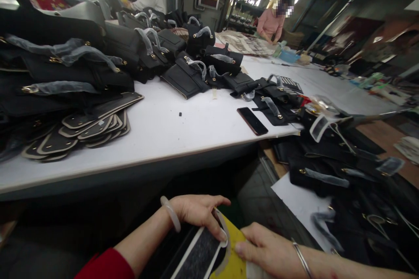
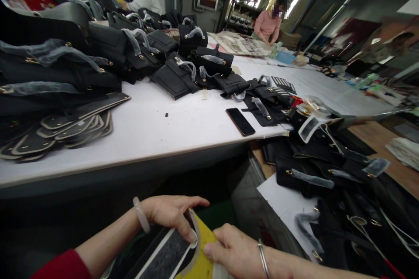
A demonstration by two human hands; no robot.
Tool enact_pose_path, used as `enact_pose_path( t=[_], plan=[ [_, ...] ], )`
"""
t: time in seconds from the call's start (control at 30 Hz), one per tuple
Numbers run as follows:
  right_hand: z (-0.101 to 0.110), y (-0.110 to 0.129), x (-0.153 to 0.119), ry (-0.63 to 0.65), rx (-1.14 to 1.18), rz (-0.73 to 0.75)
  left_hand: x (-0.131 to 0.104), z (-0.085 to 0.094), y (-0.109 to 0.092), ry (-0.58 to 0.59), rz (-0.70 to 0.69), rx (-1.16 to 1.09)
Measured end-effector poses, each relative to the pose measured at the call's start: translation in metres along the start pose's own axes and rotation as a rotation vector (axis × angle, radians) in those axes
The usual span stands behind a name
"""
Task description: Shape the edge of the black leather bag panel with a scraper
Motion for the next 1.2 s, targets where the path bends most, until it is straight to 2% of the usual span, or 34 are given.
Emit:
enact_pose_path(
  t=[0.1, 0.2, 0.4, 0.53, 0.63, 0.83, 0.93, 1.03, 1.13, 1.2],
  plan=[
    [0.001, 0.008, 0.002, -0.035, -0.053, 0.082, -0.002, -0.003, 0.003, 0.042, 0.072, 0.009],
    [0.001, 0.013, 0.004, -0.060, -0.109, 0.148, -0.003, -0.003, 0.003, 0.048, 0.062, -0.006],
    [0.002, 0.016, 0.000, -0.050, -0.152, 0.080, -0.001, -0.002, 0.008, 0.010, 0.025, -0.100],
    [0.008, 0.019, 0.001, -0.021, -0.221, 0.076, 0.002, -0.005, 0.010, 0.029, 0.010, -0.150],
    [0.008, 0.012, 0.004, -0.013, -0.242, 0.042, 0.004, -0.007, 0.011, 0.058, 0.008, -0.170],
    [0.002, 0.020, 0.012, -0.102, -0.167, 0.280, 0.010, -0.007, 0.011, 0.072, -0.006, -0.199],
    [0.003, 0.014, 0.011, -0.114, -0.160, 0.189, 0.012, -0.008, 0.012, 0.091, -0.015, -0.254],
    [0.001, 0.012, 0.006, -0.063, -0.141, 0.084, 0.012, -0.009, 0.011, 0.100, -0.034, -0.327],
    [-0.001, 0.017, 0.005, -0.050, -0.147, 0.072, 0.013, -0.007, 0.012, 0.065, -0.043, -0.359],
    [-0.003, 0.020, 0.008, -0.050, -0.150, 0.119, 0.013, -0.008, 0.011, 0.069, -0.052, -0.367]
  ],
)
Point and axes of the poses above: each hand's wrist, its own x-axis towards the middle knuckle, its own z-axis out of the back of the hand, y = z × x, the point moved 9 cm from there along x, towards the middle knuckle, and after that the axes turned 11 degrees about z, right-handed, at the moved point
